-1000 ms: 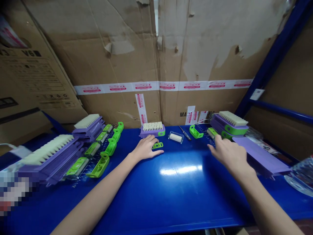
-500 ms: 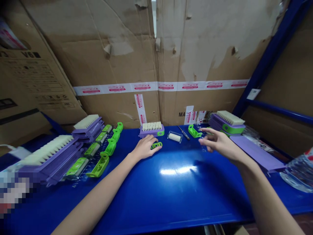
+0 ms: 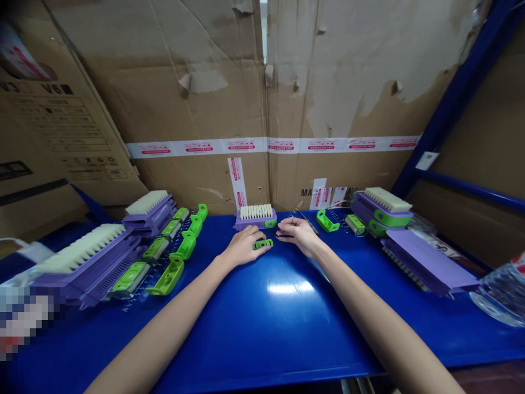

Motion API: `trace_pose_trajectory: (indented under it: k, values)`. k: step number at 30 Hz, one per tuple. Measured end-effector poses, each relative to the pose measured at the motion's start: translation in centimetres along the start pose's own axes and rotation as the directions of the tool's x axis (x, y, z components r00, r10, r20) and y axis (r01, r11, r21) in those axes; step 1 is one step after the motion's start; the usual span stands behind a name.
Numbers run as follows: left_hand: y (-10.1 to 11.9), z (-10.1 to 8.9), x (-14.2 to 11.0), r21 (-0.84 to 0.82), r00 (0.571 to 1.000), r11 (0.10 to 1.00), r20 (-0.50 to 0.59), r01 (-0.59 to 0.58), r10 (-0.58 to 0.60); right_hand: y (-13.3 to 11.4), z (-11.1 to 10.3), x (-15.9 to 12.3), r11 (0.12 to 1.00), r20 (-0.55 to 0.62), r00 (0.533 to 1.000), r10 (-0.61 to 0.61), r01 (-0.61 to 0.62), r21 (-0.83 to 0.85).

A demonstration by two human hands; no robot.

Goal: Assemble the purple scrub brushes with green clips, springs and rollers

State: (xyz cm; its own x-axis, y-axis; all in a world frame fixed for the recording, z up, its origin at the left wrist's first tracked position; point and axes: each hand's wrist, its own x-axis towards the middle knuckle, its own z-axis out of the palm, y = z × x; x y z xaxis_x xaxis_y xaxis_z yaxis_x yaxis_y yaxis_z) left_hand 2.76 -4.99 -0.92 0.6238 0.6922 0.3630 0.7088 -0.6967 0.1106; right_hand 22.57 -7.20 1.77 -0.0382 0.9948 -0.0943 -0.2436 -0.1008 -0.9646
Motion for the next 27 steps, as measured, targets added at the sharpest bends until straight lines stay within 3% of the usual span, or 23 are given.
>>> trace_pose_trajectory:
  k: [6,9,14,19,23,27]
  values:
    - [-0.1,0.2,0.0,-0.025,1.000,1.000,-0.028,0.006,-0.007,1.3,0.5,1.0,0.979,-0.164,0.972,-0.166,0.142,-0.147]
    - [-0.1,0.4,0.1,-0.026,0.993,1.000,-0.117,-0.014,0.011,1.7,1.2,0.9,0.985,-0.109,0.983,-0.149,0.138,-0.100]
    - [0.1,0.6,0.2,-0.088,0.953,0.994,-0.303,-0.059,0.029,2.0,2.2,0.5,0.987,-0.038,0.994,-0.106,0.110,0.116]
    - [0.7,1.0,0.6,-0.337,0.914,0.939,-0.399,-0.069,-0.076,2.1,2.4,0.4,0.972,-0.013,0.998,-0.055,0.057,0.227]
    - [0.9,1.3,1.1,-0.561,0.901,0.827,-0.374,-0.033,-0.218,2.2,2.4,0.5,0.973,0.030,0.997,-0.070,0.062,0.223]
    - [0.6,1.3,1.4,-0.766,0.923,0.640,-0.210,0.050,-0.324,2.2,2.2,0.5,0.973,0.006,0.999,-0.052,0.049,0.227]
